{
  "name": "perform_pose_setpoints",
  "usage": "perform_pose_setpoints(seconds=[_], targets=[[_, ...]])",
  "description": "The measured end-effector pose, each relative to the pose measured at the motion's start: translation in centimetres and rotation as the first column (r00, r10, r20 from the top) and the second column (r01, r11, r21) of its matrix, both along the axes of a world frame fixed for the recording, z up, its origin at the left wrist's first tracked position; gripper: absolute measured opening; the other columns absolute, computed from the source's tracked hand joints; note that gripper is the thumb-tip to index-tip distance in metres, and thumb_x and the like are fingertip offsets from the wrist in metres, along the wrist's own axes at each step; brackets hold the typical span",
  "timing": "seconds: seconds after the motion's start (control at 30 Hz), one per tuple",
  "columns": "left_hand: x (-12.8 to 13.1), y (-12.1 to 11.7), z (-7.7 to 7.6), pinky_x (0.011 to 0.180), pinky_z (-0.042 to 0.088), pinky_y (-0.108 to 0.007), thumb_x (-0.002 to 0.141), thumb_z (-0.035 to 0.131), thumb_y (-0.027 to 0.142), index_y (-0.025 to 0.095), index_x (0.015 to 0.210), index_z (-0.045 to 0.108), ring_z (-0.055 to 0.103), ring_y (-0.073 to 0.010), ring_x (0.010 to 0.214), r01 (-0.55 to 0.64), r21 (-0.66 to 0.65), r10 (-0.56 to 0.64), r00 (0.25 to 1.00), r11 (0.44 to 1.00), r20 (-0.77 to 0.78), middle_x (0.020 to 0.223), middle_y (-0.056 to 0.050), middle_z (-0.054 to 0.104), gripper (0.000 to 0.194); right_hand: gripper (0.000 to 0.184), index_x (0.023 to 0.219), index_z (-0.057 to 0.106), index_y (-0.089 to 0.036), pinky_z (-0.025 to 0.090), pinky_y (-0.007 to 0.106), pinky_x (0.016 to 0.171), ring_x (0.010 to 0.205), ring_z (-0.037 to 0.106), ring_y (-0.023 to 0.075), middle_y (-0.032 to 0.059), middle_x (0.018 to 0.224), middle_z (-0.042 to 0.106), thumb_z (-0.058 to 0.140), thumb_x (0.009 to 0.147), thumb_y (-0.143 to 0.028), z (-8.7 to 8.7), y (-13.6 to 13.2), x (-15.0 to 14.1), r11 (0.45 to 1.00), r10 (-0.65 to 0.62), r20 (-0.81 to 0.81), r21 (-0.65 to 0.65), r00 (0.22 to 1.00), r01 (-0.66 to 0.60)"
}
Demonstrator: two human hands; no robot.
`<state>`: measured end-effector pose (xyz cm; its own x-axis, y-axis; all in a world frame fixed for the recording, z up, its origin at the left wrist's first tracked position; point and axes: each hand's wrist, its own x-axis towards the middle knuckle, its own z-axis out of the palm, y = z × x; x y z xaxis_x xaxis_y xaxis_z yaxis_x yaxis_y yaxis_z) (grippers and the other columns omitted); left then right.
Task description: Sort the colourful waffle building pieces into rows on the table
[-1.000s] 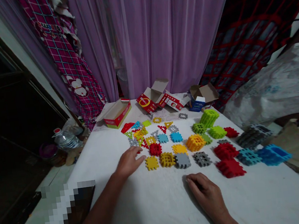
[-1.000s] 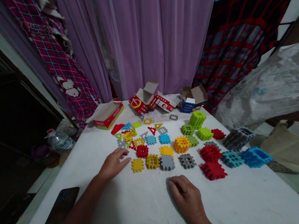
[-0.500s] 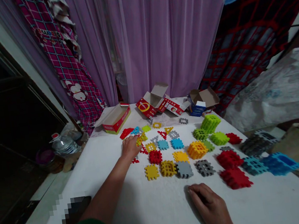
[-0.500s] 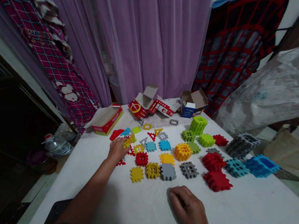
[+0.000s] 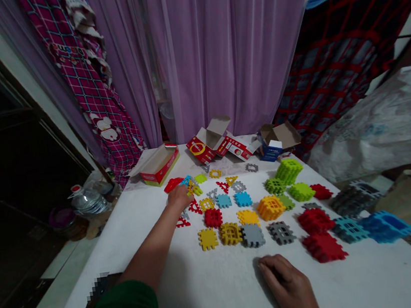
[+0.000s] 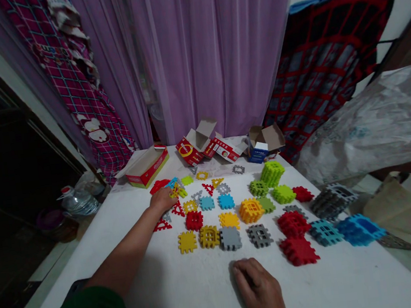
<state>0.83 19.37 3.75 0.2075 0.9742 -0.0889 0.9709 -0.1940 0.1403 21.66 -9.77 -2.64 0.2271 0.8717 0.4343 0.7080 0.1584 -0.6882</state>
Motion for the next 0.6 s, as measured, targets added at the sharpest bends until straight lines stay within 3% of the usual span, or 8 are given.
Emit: perform_pose_setpoints(seconds=[0.17, 0.37, 0.5, 0.6], targets=[[0.9, 0.7, 0.7, 0.087, 0.050, -0.032, 0.078, 0.064, 0.038, 0.019, 0.112, 0.068, 0.065, -0.0270, 0.107, 0.024, 0.024, -0.025, 0.999, 0.999, 0.024, 0.118, -0.011, 0.070, 0.039, 0.025, 0.081, 0.070, -0.024, 0.055, 0.022, 0.061, 0.066, 0.069, 0.0159, 0.0026, 0.074, 0.070, 0.053, 0.093, -0.038, 0.1, 0.1, 0.0, 1.000, 0.007, -0.022, 0.019, 1.000, -0.006], [2.6, 2.4, 1.6, 0.086, 0.049, -0.023, 0.084, 0.062, 0.046, 0.025, 0.113, 0.066, 0.066, -0.0173, 0.102, 0.054, -0.021, -0.045, 0.947, 0.998, 0.317, 0.118, -0.001, 0.071, 0.037, 0.030, 0.079, 0.071, -0.024, 0.056, 0.024, 0.062, 0.067, 0.069, 0.0173, 0.0044, 0.074, 0.070, 0.052, 0.093, -0.043, 0.0, 0.2, -0.1, 1.000, -0.013, -0.051, -0.027, 0.999, 0.012], [0.1, 2.9, 1.3, 0.086, 0.048, -0.025, 0.090, 0.052, 0.041, 0.025, 0.108, 0.070, 0.064, -0.0178, 0.105, 0.017, 0.002, -0.017, 0.978, 1.000, 0.207, 0.116, -0.002, 0.072, 0.029, 0.028, 0.079, 0.071, -0.024, 0.055, 0.023, 0.061, 0.066, 0.068, 0.0168, 0.0041, 0.073, 0.070, 0.052, 0.093, -0.040, 0.2, 0.1, -0.1, 1.000, 0.000, -0.052, -0.010, 0.999, 0.000], [-1.9, 1.7, 0.9, 0.087, 0.048, -0.028, 0.084, 0.060, 0.034, 0.026, 0.100, 0.074, 0.065, -0.0210, 0.103, 0.057, -0.035, -0.052, 0.991, 0.998, 0.124, 0.112, -0.003, 0.073, 0.023, 0.025, 0.080, 0.070, -0.024, 0.055, 0.022, 0.060, 0.065, 0.068, 0.0160, 0.0032, 0.073, 0.070, 0.053, 0.092, -0.037, 0.2, 0.1, -0.1, 1.000, 0.014, -0.050, 0.004, 0.999, -0.014]])
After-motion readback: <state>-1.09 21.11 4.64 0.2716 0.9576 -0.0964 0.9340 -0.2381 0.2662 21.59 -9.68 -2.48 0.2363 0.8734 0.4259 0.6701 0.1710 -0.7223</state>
